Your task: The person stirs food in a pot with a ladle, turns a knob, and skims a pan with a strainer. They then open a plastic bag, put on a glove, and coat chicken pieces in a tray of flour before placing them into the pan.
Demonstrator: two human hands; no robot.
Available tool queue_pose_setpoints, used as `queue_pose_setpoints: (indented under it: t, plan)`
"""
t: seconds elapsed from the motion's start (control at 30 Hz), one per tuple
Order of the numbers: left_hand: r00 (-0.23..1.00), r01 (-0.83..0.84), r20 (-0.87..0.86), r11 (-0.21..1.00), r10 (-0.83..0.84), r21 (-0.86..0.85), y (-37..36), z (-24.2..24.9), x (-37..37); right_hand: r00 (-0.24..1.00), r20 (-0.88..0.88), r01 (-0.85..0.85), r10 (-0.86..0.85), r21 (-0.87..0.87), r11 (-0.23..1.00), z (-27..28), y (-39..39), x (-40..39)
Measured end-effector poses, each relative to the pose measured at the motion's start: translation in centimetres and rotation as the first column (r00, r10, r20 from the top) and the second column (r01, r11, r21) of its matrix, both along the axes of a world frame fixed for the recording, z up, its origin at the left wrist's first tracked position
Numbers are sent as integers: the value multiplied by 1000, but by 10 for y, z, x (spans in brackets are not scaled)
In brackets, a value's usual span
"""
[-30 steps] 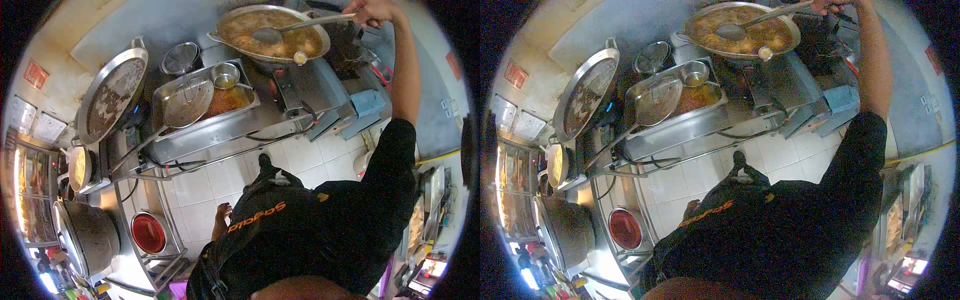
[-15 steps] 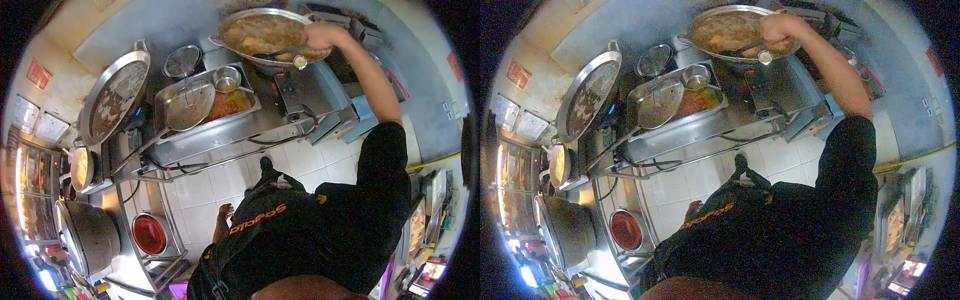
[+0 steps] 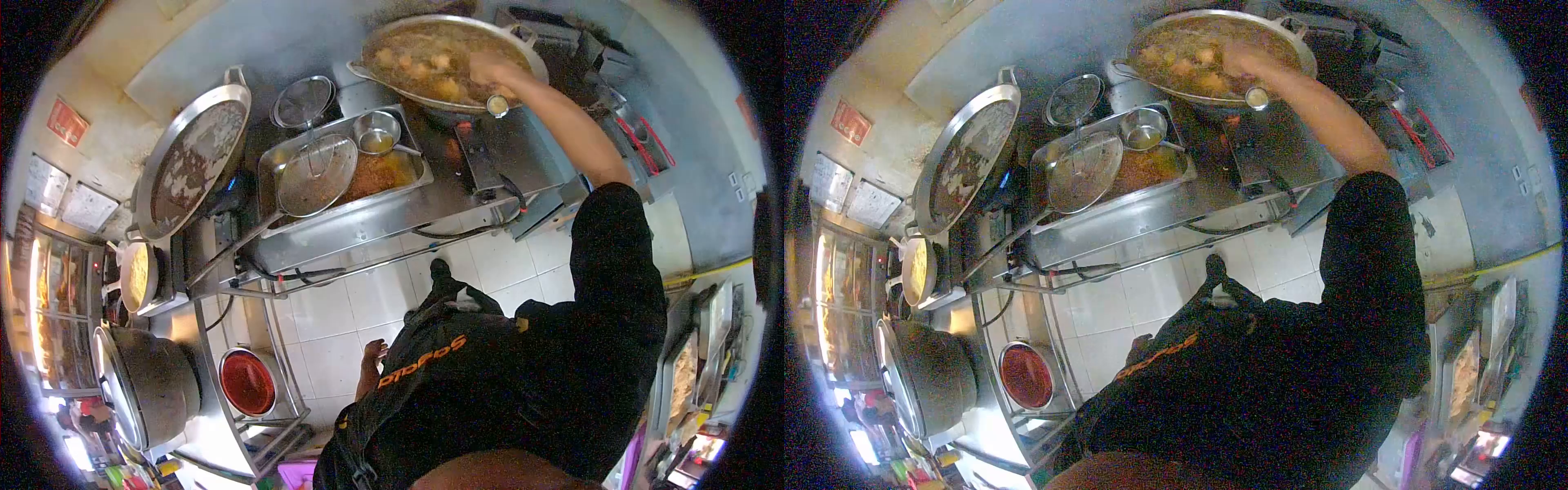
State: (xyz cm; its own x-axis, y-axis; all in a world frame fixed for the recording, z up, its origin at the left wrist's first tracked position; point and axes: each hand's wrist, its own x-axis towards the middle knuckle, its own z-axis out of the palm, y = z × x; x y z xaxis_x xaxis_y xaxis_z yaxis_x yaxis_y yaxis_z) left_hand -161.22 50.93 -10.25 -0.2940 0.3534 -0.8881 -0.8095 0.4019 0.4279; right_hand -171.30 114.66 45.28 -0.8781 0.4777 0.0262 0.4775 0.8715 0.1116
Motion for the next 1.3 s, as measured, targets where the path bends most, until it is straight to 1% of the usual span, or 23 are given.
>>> queue_pose_setpoints:
  t: [0.07, 0.17, 0.27, 0.33, 0.4, 0.43, 0.5, 0.63, 0.7, 0.77, 0.83, 0.9, 0.93, 0.97, 1.0, 1.03, 1.07, 1.1, 1.13, 1.17, 1.2, 1.23, 1.3]
  plan:
    - [1000, -21, -6, 1000, 21, -4, 3, 1, 1, 999, -14, 34, -35, -21, 999, 2, 5, 0]
    - [999, -37, -11, 999, 37, -17, 6, 1, 3, 986, -158, 56, -59, -19, 998, -3, 11, 0]
    - [999, -15, -38, 998, 13, -63, 8, 1, 5, 949, -304, 79, -82, -22, 997, -9, 23, 1]
    - [997, -1, -81, 997, -5, -72, 6, -2, 7, 927, -375, 26, 15, 106, 994, -24, 48, -5]
    - [989, 11, -149, 998, -20, -57, 1, -9, 13, 948, -317, -11, 36, 82, 997, -21, 63, -1]
    - [988, 5, -156, 998, -13, -56, 0, -9, 15, 975, -224, -15, 13, -7, 1000, -11, 73, 6]
    - [988, 4, -152, 999, -11, -42, -1, -15, 16, 995, -93, 29, -38, -96, 995, -5, 87, 13]
    - [991, -2, -132, 1000, 1, -12, -9, -21, 18, 982, 39, 187, -184, -85, 979, -16, 130, 0]
    - [991, 5, -135, 1000, -5, 2, -10, -30, 18, 975, 26, 223, -222, -170, 960, -15, 137, 7]
    - [989, 24, -146, 1000, -20, 19, -11, -37, 16, 969, -66, 200, -237, -351, 915, 0, 127, 28]
    - [985, 50, -169, 997, -40, 55, -10, -45, 13, 974, -48, 175, -220, -453, 874, 7, 142, 43]
    - [966, 112, -244, 988, -82, 110, -9, -56, 10, 963, -65, 202, -263, -473, 857, 17, 145, 58]
    - [940, 169, -323, 972, -110, 162, -6, -55, 7, 945, -91, 243, -313, -446, 862, 31, 126, 71]
    - [906, 229, -403, 951, -130, 206, 0, -41, 4, 924, -117, 286, -363, -420, 862, 41, 112, 84]
    - [885, 268, -449, 925, -127, 268, 5, -34, -1, 920, -140, 274, -366, -439, 856, 45, 110, 95]
    - [973, 129, -230, 900, -33, 417, 5, -34, -9, 916, -189, 242, -354, -444, 863, 52, 99, 107]
    - [999, -43, 15, 864, 41, 502, 5, -34, -17, 910, -237, 210, -341, -446, 870, 57, 86, 119]
    - [960, -230, 265, 806, 94, 546, 13, -7, -20, 902, -283, 177, -326, -446, 877, 58, 70, 131]
    - [994, -108, 27, 967, 105, 231, 14, -15, -20, 824, -366, 141, -433, -608, 781, 54, 54, 142]
    - [998, 32, -53, 978, -21, 208, 0, -50, -25, 812, -377, 109, -445, -652, 750, 49, 42, 151]
    - [980, 171, -134, 970, -149, 172, -4, -44, -30, 802, -385, 75, -456, -694, 716, 42, 32, 158]
    - [939, 301, -210, 945, -271, 128, 0, -8, -35, 793, -391, 38, -467, -734, 678, 34, 22, 162]
    - [982, 187, -34, 977, -185, 100, 5, -7, -46, 779, -374, -46, -503, -834, 550, 14, 4, 169]
